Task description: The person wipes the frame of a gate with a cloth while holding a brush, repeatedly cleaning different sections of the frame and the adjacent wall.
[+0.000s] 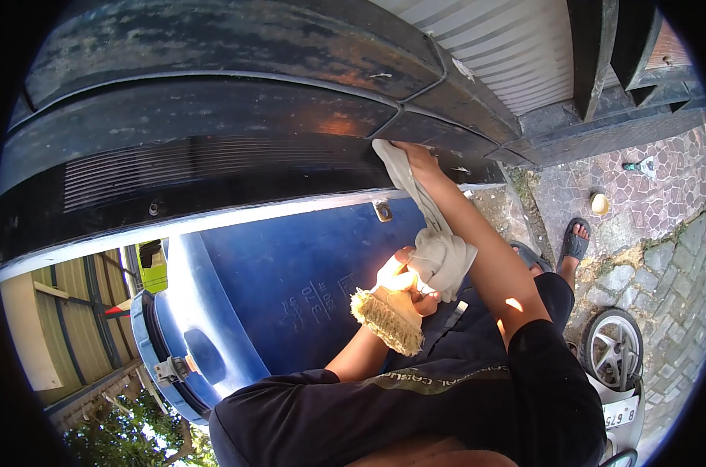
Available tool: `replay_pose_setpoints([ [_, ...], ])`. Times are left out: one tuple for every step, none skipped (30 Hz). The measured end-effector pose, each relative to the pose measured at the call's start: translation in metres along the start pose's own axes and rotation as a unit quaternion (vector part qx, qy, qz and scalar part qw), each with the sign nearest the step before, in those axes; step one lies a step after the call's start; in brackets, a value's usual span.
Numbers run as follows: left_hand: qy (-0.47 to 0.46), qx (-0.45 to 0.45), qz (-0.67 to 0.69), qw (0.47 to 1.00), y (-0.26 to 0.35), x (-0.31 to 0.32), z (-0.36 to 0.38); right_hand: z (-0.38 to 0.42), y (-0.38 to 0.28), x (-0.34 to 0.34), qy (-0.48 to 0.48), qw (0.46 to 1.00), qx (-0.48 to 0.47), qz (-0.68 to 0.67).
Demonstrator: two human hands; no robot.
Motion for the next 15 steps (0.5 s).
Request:
replay_pose_setpoints([
  [-0.084, -0.145, 0.141, 0.976, -0.006, 0.008, -0.001, 0.001, -0.018, 0.002, -0.016, 0.999, -0.001, -0.029],
  [-0.165, -0.281, 0.275, 0.904, -0.009, 0.018, 0.004, 0.003, -0.035, 0.001, -0.018, 0.999, -0.004, -0.029],
  [-0.165, -0.278, 0.276, 0.905, -0.009, 0.016, 0.004, 0.008, -0.05, 0.0, -0.021, 0.999, -0.011, -0.042],
  [-0.218, -0.268, 0.286, 0.894, -0.007, 0.019, 0.005, 0.013, -0.065, -0.001, -0.022, 0.998, -0.016, -0.053],
  [-0.271, -0.259, 0.294, 0.879, -0.004, 0.022, 0.008, 0.021, -0.082, -0.002, -0.022, 0.998, -0.017, -0.053],
  [-0.272, -0.26, 0.293, 0.879, -0.007, 0.023, 0.012, 0.029, -0.106, -0.006, 0.022, 0.995, -0.096, -0.015],
  [-0.257, -0.093, 0.204, 0.94, -0.001, 0.019, 0.012, 0.035, -0.126, -0.008, 0.065, 0.982, -0.174, 0.023],
  [-0.233, 0.075, 0.106, 0.964, 0.007, 0.016, 0.015, 0.033, -0.137, -0.002, 0.039, 0.981, -0.186, 0.024],
  [-0.237, 0.07, 0.103, 0.964, 0.007, 0.018, 0.014, 0.03, -0.145, 0.001, 0.015, 0.98, -0.198, 0.024],
  [-0.272, 0.118, 0.104, 0.949, 0.013, 0.021, 0.015, 0.04, -0.158, -0.009, 0.017, 0.978, -0.207, -0.029],
  [-0.305, 0.164, 0.106, 0.932, 0.02, 0.023, 0.018, 0.047, -0.154, -0.01, 0.023, 0.979, -0.201, -0.031],
  [-0.269, -0.259, 0.289, 0.881, 0.022, 0.037, 0.023, 0.055, -0.152, -0.011, 0.027, 0.978, -0.206, -0.007],
  [-0.27, -0.261, 0.288, 0.881, 0.022, 0.037, 0.021, 0.06, -0.152, -0.014, 0.031, 0.976, -0.214, 0.018],
  [-0.268, -0.218, 0.266, 0.9, 0.022, 0.033, 0.019, 0.067, -0.143, -0.018, -0.008, 0.983, -0.183, 0.003],
  [-0.265, -0.174, 0.243, 0.917, 0.021, 0.028, 0.016, 0.068, -0.13, -0.021, -0.01, 0.983, -0.182, 0.001],
])
Point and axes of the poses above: each hand's wrist, its own z-axis away from the middle knuckle, its own x-axis out of the palm, y = z × x, the point moved 5 cm from there along -z, towards the middle knuckle, and after that the axes turned 4 degrees about y, right-handed, at the moved point
